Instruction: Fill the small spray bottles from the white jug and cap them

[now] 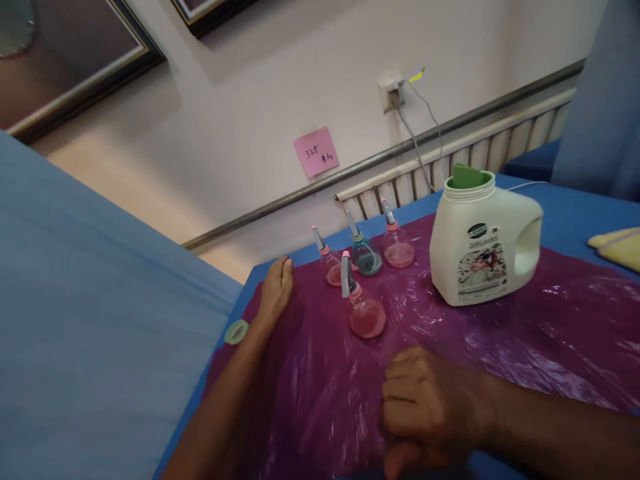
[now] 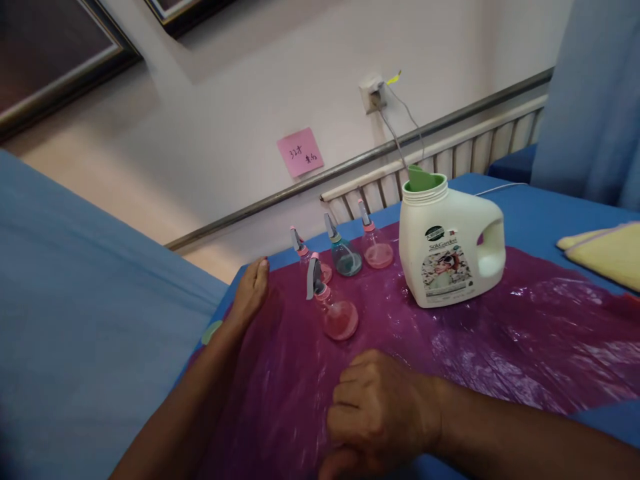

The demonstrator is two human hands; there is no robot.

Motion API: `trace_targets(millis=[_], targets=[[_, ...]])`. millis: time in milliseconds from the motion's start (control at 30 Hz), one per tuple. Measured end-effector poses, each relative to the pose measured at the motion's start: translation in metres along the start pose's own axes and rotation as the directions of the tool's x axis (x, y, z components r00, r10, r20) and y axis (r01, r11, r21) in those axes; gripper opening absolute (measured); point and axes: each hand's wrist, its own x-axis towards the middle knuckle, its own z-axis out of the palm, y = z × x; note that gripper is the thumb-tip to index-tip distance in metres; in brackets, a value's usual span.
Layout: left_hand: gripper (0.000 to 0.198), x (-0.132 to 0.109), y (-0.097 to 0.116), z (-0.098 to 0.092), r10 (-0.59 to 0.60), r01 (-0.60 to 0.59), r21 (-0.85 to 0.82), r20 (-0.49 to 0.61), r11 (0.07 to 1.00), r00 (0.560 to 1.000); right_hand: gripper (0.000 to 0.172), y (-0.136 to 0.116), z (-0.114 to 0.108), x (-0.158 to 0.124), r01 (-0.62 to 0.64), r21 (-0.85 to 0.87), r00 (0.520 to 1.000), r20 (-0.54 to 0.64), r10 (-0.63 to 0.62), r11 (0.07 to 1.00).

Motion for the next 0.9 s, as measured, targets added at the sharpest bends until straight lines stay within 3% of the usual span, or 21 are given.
trace_targets(millis=[133,200,300,400,500,600,667,767,833,900], targets=[[0.069,-0.053,0.06,-0.025,0.012,-0.028,-0.177,-0.091,0.984,0.996,0.063,0.001,-0.002,-0.002,0.02,0.006,1.0,0.001,-0.02,1.0],[0.064,-0.079,0.092,-0.033,-0.016,-0.043,-0.443,-0.129,0.895,0.991,0.065,0.0,-0.008,0.0,-0.001,0.018,1.0,0.0,0.001,1.0],[0.058,-0.11,0.133,-0.042,-0.014,-0.102,-0.589,-0.189,0.802,0.982,0.063,-0.006,-0.028,0.014,-0.046,0.047,0.999,0.004,0.046,0.998],[0.051,-0.126,0.156,-0.045,0.009,-0.152,-0.659,-0.216,0.737,0.976,0.046,-0.012,-0.057,0.04,-0.058,0.073,0.997,-0.036,0.061,0.996],[0.052,-0.13,0.16,-0.036,0.007,-0.139,-0.689,-0.191,0.711,0.982,0.019,-0.01,-0.081,0.07,-0.113,0.07,0.976,-0.178,0.123,0.991],[0.062,-0.134,0.152,-0.016,0.006,-0.111,-0.725,-0.146,0.68,0.989,0.005,0.005,-0.085,0.09,-0.266,0.002,0.893,-0.375,0.247,0.964],[0.068,-0.138,0.145,-0.001,-0.025,-0.076,-0.75,-0.122,0.657,0.992,0.008,0.02,-0.076,0.091,-0.385,-0.007,0.81,-0.481,0.334,0.923],[0.071,-0.144,0.136,0.021,-0.051,-0.037,-0.749,-0.095,0.662,0.994,0.02,0.045,-0.051,0.075,-0.531,0.029,0.702,-0.544,0.459,0.847],[0.072,-0.147,0.132,0.034,-0.071,0.008,-0.735,-0.055,0.678,0.996,0.027,0.058,-0.033,0.058,-0.599,0.037,0.668,-0.527,0.525,0.8],[0.075,-0.15,0.128,0.045,-0.109,0.086,-0.714,0.013,0.695,0.994,0.03,0.067,-0.018,0.041,-0.643,0.027,0.669,-0.467,0.578,0.766]])
